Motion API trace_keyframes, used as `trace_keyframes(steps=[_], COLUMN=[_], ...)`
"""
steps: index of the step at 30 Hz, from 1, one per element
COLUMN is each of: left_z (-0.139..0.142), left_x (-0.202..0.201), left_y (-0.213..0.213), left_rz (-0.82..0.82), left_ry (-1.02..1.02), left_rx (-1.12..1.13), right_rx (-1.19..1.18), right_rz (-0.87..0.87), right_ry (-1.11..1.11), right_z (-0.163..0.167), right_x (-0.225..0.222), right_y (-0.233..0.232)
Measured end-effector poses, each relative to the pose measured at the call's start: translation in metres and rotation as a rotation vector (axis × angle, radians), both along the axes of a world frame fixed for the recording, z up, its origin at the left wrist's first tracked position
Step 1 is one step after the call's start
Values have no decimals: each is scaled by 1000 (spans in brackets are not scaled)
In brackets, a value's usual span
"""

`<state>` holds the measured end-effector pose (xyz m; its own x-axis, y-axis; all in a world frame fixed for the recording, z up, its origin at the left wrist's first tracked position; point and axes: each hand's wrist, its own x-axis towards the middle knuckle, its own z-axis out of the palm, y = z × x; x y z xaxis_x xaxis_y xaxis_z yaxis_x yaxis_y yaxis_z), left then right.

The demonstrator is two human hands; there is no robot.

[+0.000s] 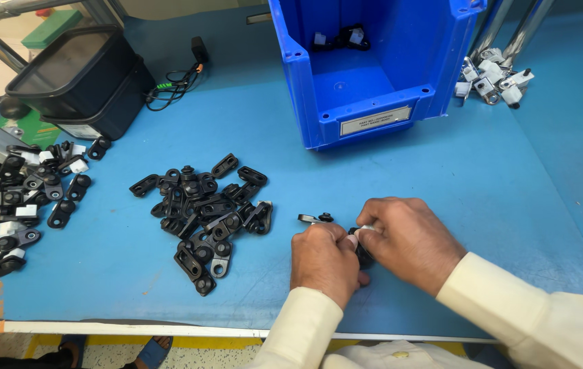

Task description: The person picks a black plastic bracket and a white plastic component from the workbench, presses the white part into the bracket by hand to snap them together, and places the assembled unit into a blue bin, repeating the cycle. At one point the person repositions the blue bin closer before continuing assembly.

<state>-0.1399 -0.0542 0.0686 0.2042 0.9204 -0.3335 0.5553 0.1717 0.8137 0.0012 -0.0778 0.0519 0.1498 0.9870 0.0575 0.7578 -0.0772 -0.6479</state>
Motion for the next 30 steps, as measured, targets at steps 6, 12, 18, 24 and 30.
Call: trace_keyframes(steps=[6,12,18,24,30], left_z=[6,3,-5,-8,-6], left_x=[3,2,0,-3,-4], left_y=[-5,-2,-1,-3,-3], left_rz=[-7,-13,127,119,172], left_ry=[-76,-122,-280,-258,-420], left_rx=[-126,-226,-234,-188,-364], right_rx=[-210,-320,-197,-244,-261], right_rz=[-244,-339,-268,-258,-274], right_ry=[466,405,809,800,947], right_z=[9,18,8,-4,-5], right_x=[-3,-10,-4,-2,9], right_y=[6,4,-2,-4,-13])
